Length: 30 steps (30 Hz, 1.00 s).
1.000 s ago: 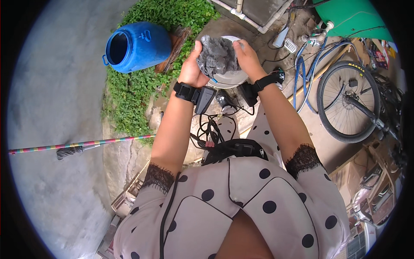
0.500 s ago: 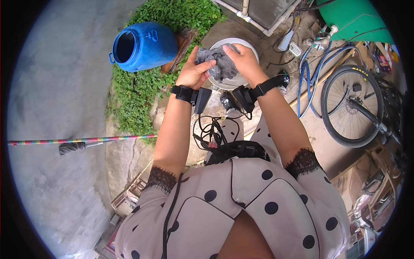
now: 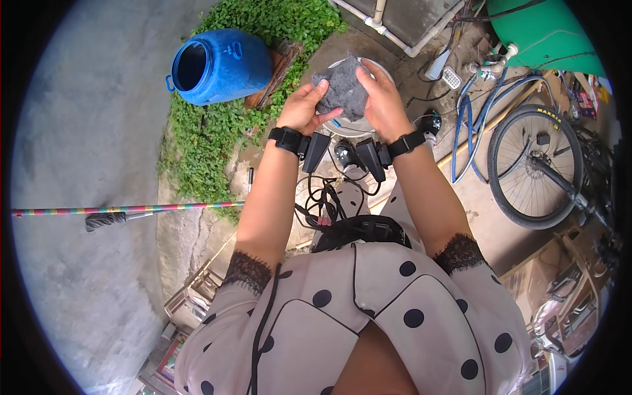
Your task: The person washes a rag by hand using soapy water from a bucket, pours out the bucket, and rinses the rag under running water from a faucet.
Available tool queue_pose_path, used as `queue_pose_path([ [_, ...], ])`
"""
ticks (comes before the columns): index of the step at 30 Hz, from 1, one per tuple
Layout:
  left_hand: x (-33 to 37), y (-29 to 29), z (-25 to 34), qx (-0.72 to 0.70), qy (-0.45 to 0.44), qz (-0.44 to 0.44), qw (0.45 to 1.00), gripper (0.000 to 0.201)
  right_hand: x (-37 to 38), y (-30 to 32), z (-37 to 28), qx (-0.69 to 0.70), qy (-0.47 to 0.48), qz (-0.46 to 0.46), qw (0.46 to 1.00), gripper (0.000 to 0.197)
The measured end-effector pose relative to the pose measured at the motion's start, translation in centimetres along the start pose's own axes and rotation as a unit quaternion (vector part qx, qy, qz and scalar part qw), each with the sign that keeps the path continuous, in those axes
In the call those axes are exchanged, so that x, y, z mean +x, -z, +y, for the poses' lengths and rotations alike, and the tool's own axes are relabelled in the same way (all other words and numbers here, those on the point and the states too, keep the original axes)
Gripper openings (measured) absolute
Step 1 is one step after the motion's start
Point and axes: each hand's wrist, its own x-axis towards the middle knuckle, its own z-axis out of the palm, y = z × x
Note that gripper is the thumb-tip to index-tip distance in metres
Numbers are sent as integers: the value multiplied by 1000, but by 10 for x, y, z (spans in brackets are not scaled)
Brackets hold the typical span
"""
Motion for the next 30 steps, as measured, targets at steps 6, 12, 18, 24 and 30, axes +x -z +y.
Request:
queue_pose_path([
  [6,13,1,-10,12,-122,48,991,26,-24,-24,2,-384,213,-126,889,27],
  [12,4,-30,-12,28,-125,9,992,22,4,-28,-5,-602,286,19,745,33],
  [18,15,-15,-13,38,-161,14,986,23,-18,-36,14,-588,316,-68,741,23],
  [24,-2,-34,-20,19,-88,-63,994,26,27,5,-3,-624,233,69,742,26],
  [30,-1,-20,-9,-45,-117,-5,992,39,19,10,-9,-343,103,27,933,38],
])
